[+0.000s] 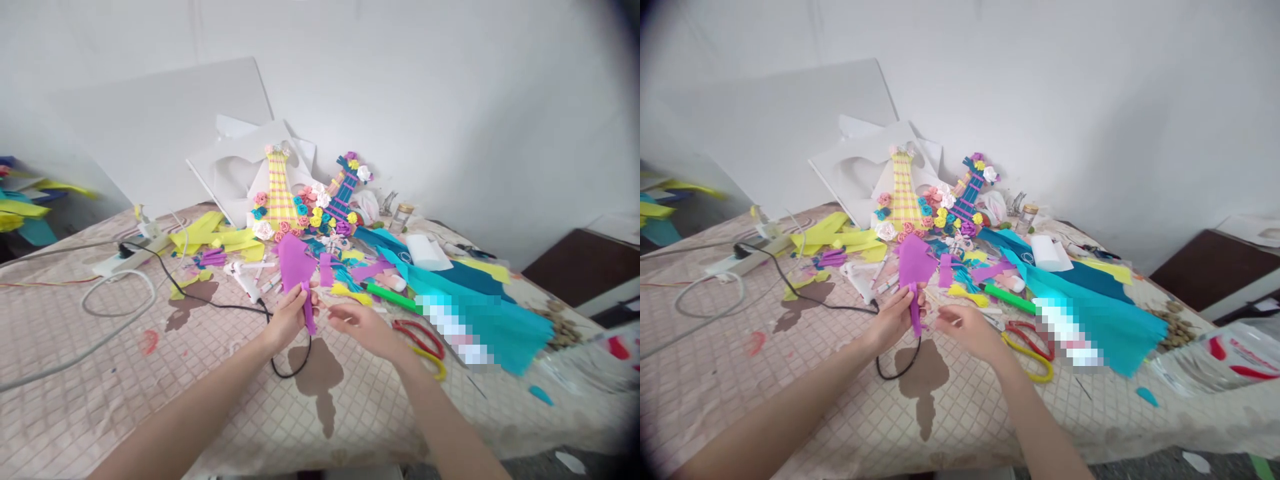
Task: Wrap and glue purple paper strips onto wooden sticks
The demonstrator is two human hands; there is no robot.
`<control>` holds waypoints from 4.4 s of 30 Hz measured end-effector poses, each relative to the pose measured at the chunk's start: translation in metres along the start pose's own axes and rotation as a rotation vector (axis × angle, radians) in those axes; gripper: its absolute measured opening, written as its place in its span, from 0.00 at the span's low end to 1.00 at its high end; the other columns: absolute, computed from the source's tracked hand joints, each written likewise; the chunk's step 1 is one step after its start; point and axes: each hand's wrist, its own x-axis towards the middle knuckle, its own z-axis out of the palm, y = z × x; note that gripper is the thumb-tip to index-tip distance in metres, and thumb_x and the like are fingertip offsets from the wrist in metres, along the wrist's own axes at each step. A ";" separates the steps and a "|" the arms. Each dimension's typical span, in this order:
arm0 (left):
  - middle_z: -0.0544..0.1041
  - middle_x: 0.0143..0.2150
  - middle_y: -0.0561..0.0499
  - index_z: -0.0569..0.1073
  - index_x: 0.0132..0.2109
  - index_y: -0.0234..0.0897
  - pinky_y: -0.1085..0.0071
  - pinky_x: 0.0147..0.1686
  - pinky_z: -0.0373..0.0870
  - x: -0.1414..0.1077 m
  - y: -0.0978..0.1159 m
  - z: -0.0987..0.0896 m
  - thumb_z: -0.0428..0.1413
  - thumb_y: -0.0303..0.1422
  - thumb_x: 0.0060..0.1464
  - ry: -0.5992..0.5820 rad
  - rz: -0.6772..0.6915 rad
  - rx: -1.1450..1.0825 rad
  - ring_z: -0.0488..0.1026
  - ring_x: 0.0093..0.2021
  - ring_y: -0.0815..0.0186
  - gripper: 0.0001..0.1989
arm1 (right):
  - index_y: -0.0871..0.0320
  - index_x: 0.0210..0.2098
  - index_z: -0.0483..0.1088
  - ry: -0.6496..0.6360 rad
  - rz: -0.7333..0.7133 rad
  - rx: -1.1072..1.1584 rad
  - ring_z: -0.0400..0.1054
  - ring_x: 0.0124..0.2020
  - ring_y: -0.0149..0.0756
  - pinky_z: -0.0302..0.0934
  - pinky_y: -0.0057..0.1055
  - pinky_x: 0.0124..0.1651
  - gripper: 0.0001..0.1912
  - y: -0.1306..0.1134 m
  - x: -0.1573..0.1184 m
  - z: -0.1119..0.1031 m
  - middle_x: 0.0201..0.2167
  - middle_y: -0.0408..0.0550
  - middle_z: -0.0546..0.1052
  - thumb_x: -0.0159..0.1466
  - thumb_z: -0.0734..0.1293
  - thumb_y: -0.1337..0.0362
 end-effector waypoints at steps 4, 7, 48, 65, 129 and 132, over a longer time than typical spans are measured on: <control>0.72 0.32 0.51 0.67 0.39 0.35 0.73 0.31 0.66 0.004 -0.001 -0.005 0.54 0.36 0.53 0.044 0.074 0.036 0.70 0.32 0.69 0.10 | 0.58 0.33 0.74 -0.168 -0.070 0.201 0.72 0.32 0.38 0.67 0.32 0.36 0.12 -0.013 0.029 0.024 0.30 0.50 0.79 0.59 0.64 0.56; 0.73 0.35 0.50 0.68 0.37 0.35 0.71 0.31 0.68 0.008 0.000 -0.009 0.55 0.37 0.52 0.060 0.091 0.067 0.70 0.31 0.68 0.10 | 0.61 0.28 0.73 -0.147 -0.067 0.265 0.69 0.26 0.34 0.65 0.31 0.31 0.15 -0.010 0.047 0.017 0.26 0.50 0.77 0.58 0.63 0.55; 0.63 0.19 0.56 0.64 0.23 0.36 0.75 0.23 0.55 -0.004 0.012 -0.003 0.49 0.36 0.54 -0.150 -0.070 0.859 0.59 0.21 0.72 0.14 | 0.60 0.24 0.70 0.041 -0.068 0.349 0.61 0.20 0.26 0.57 0.26 0.25 0.15 0.019 0.045 0.010 0.19 0.41 0.69 0.57 0.64 0.54; 0.67 0.21 0.54 0.67 0.28 0.35 0.73 0.26 0.61 -0.002 0.005 -0.006 0.49 0.38 0.55 -0.122 -0.109 0.790 0.64 0.22 0.70 0.13 | 0.57 0.24 0.67 0.249 -0.214 0.045 0.60 0.26 0.32 0.55 0.30 0.33 0.09 0.017 0.040 0.021 0.22 0.43 0.69 0.59 0.63 0.61; 0.64 0.19 0.55 0.65 0.22 0.32 0.78 0.16 0.46 0.004 0.006 -0.012 0.49 0.28 0.44 0.080 -0.285 0.370 0.53 0.13 0.79 0.06 | 0.61 0.57 0.60 0.195 -0.484 -0.802 0.63 0.47 0.47 0.62 0.44 0.46 0.25 0.011 0.035 0.039 0.49 0.57 0.70 0.60 0.59 0.75; 0.64 0.19 0.54 0.65 0.22 0.32 0.77 0.16 0.47 0.005 0.003 -0.015 0.49 0.29 0.44 0.072 -0.280 0.401 0.55 0.14 0.78 0.06 | 0.60 0.57 0.61 0.187 -0.482 -0.713 0.64 0.47 0.48 0.61 0.46 0.47 0.25 0.014 0.036 0.039 0.48 0.58 0.70 0.60 0.58 0.75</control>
